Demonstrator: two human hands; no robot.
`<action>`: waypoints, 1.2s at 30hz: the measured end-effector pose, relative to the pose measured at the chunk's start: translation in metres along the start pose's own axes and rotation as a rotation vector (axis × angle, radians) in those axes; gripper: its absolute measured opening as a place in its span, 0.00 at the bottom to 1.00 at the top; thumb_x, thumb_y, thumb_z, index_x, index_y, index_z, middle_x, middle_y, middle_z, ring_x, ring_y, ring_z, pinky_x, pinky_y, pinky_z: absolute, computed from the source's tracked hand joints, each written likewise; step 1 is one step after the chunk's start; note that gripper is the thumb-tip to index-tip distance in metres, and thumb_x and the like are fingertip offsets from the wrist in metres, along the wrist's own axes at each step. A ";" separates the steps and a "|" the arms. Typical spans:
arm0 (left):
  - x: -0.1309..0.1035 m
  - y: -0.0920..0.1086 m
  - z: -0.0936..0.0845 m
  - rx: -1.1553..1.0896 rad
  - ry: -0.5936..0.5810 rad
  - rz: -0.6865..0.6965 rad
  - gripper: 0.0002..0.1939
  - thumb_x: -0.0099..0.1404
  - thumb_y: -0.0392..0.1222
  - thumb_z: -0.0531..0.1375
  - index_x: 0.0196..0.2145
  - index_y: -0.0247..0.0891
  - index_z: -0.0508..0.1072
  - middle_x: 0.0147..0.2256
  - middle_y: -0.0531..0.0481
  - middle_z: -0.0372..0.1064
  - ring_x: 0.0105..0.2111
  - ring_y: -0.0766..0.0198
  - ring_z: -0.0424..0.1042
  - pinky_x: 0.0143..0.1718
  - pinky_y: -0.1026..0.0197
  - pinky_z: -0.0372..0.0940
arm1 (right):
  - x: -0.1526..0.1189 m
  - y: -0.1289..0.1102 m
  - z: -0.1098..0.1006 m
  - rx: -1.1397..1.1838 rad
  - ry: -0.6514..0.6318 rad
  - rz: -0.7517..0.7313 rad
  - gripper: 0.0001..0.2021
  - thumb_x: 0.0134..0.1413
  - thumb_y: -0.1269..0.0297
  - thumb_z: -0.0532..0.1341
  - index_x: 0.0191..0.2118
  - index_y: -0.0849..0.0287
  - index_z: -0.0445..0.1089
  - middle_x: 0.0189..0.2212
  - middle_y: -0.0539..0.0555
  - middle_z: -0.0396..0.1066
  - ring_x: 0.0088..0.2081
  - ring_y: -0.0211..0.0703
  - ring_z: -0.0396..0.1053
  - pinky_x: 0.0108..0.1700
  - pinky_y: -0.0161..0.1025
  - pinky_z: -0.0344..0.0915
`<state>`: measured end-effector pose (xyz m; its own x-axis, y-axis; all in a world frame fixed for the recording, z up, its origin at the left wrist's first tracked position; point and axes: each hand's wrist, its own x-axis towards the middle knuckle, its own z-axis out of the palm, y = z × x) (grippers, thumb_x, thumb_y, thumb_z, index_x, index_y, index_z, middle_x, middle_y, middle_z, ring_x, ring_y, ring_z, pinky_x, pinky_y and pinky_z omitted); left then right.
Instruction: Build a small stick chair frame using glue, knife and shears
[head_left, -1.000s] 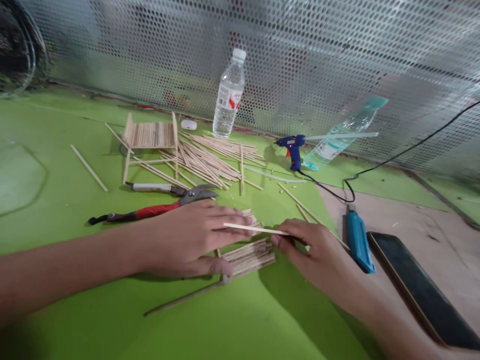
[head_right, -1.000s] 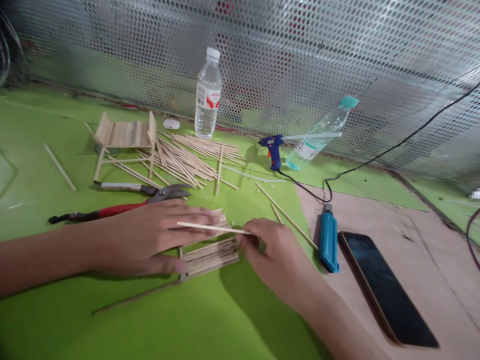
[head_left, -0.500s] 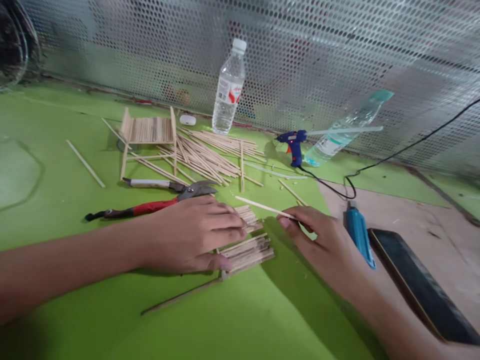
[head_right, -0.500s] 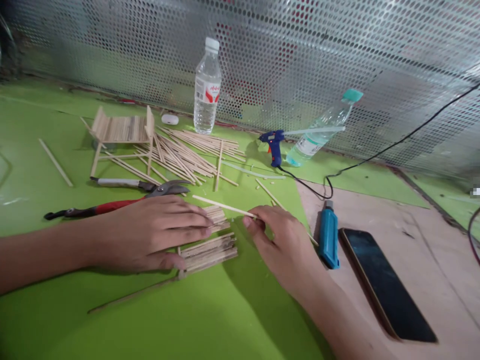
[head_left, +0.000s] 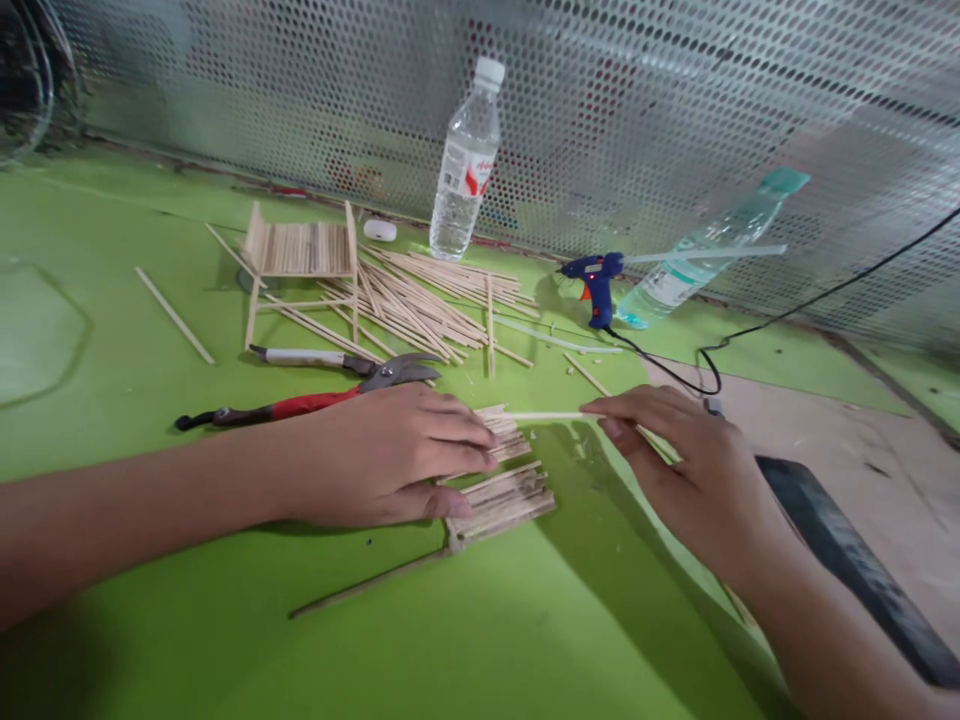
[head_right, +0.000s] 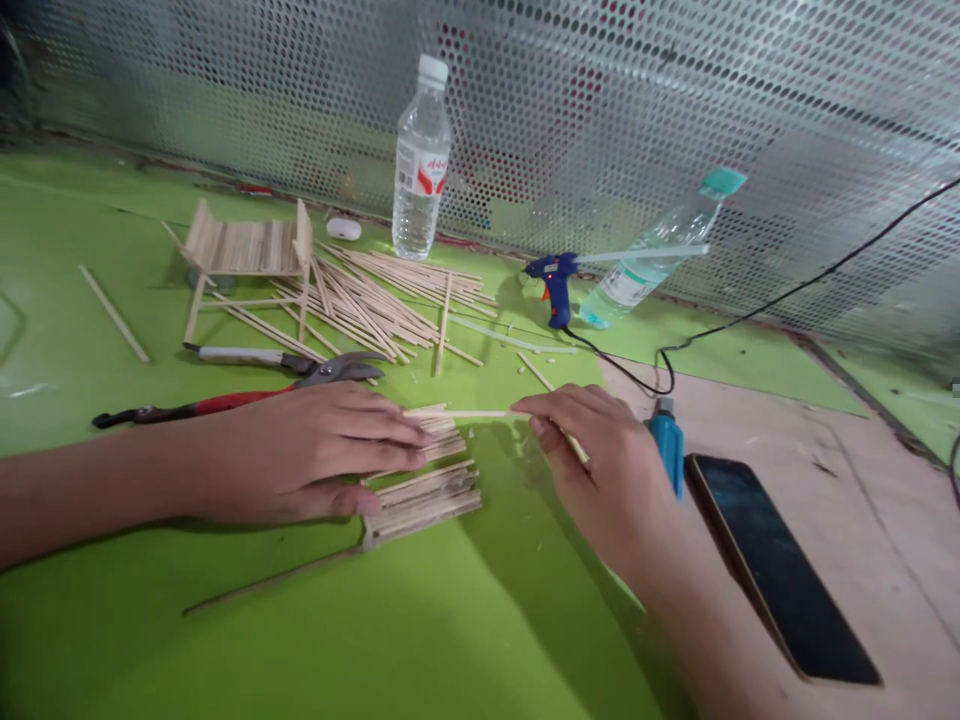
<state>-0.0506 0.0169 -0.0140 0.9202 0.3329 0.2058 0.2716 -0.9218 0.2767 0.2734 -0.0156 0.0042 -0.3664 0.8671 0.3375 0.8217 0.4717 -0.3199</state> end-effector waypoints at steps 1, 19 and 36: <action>0.000 -0.001 -0.001 -0.022 0.000 -0.010 0.22 0.79 0.51 0.54 0.62 0.40 0.75 0.64 0.45 0.71 0.63 0.52 0.70 0.67 0.49 0.59 | 0.001 0.004 -0.003 -0.014 -0.003 -0.033 0.10 0.70 0.68 0.58 0.47 0.51 0.77 0.42 0.53 0.79 0.45 0.49 0.75 0.48 0.49 0.69; 0.001 -0.006 -0.003 -0.148 0.004 -0.074 0.15 0.77 0.36 0.56 0.54 0.43 0.80 0.59 0.50 0.76 0.58 0.59 0.75 0.65 0.49 0.67 | 0.000 -0.014 0.020 0.084 -0.163 -0.177 0.14 0.67 0.77 0.58 0.47 0.57 0.79 0.42 0.57 0.79 0.44 0.50 0.74 0.44 0.48 0.71; 0.001 -0.006 -0.006 -0.183 -0.010 -0.121 0.13 0.76 0.38 0.58 0.49 0.46 0.82 0.61 0.50 0.74 0.60 0.57 0.73 0.66 0.45 0.65 | 0.001 -0.016 0.021 0.108 -0.159 -0.150 0.17 0.64 0.81 0.57 0.45 0.56 0.80 0.42 0.57 0.79 0.44 0.50 0.75 0.43 0.49 0.73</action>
<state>-0.0533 0.0234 -0.0098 0.8869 0.4365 0.1514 0.3258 -0.8232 0.4650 0.2509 -0.0193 -0.0088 -0.5521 0.7962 0.2474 0.7046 0.6042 -0.3721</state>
